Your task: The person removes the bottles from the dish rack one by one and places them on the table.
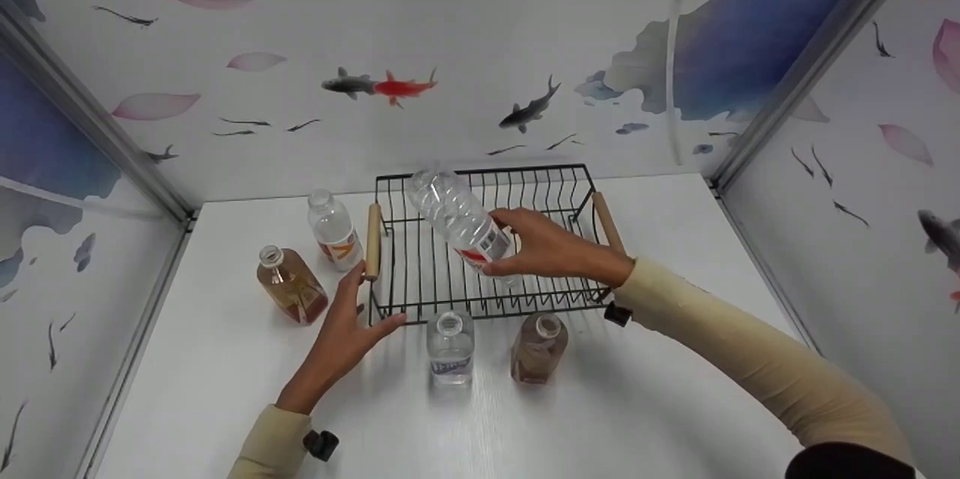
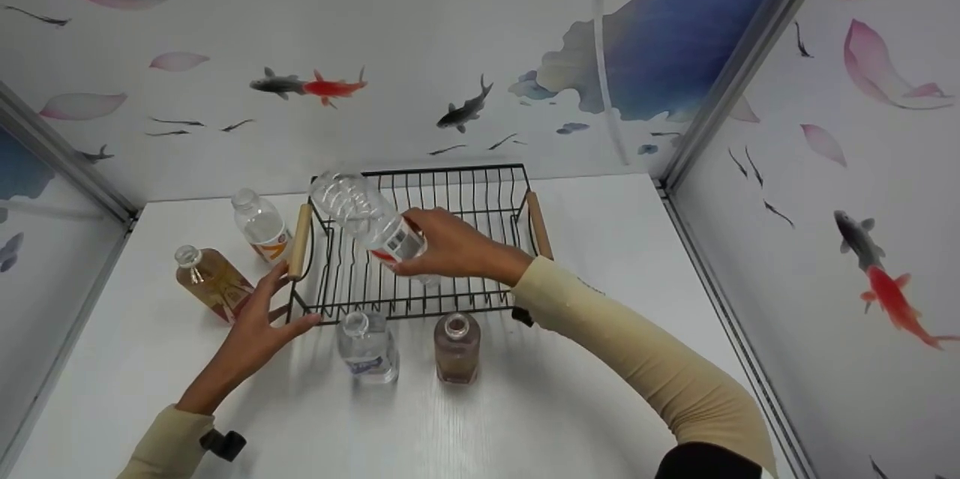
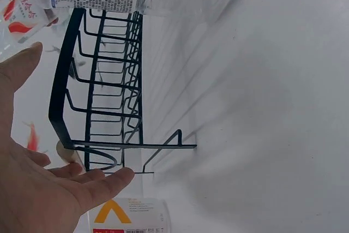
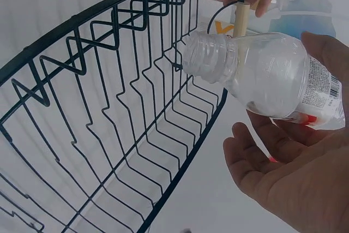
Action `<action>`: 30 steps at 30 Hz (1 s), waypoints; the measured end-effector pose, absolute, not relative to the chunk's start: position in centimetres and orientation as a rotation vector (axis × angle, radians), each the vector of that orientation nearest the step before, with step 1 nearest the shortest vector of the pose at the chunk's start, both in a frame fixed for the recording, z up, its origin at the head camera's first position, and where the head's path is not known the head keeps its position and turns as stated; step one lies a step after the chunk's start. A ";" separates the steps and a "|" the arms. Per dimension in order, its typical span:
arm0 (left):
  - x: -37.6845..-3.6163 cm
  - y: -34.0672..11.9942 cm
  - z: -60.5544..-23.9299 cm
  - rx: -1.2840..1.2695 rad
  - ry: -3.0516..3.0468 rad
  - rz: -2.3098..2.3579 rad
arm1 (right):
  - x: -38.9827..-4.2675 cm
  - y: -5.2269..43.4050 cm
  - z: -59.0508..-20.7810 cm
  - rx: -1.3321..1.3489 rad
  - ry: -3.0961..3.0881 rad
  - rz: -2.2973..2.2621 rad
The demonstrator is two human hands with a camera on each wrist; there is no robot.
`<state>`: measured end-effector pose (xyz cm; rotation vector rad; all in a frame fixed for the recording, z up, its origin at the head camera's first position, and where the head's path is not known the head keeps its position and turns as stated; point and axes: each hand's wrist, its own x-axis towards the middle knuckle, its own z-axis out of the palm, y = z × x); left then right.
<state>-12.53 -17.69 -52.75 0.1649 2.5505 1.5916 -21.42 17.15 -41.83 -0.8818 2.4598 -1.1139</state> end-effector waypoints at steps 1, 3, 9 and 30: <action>-12.5 -17.7 -52.6 0.163 2.559 1.584 | -21.4 17.3 -41.9 -0.888 2.464 -1.107; -12.4 -17.6 -52.2 0.161 2.579 1.576 | -21.2 17.5 -42.0 -0.903 2.466 -1.100; -12.3 -17.0 -50.6 0.196 2.639 1.567 | -20.8 17.9 -42.2 -0.913 2.487 -1.065; -11.9 -15.6 -47.0 0.474 2.698 1.636 | -19.5 18.6 -42.0 -0.986 2.586 -0.866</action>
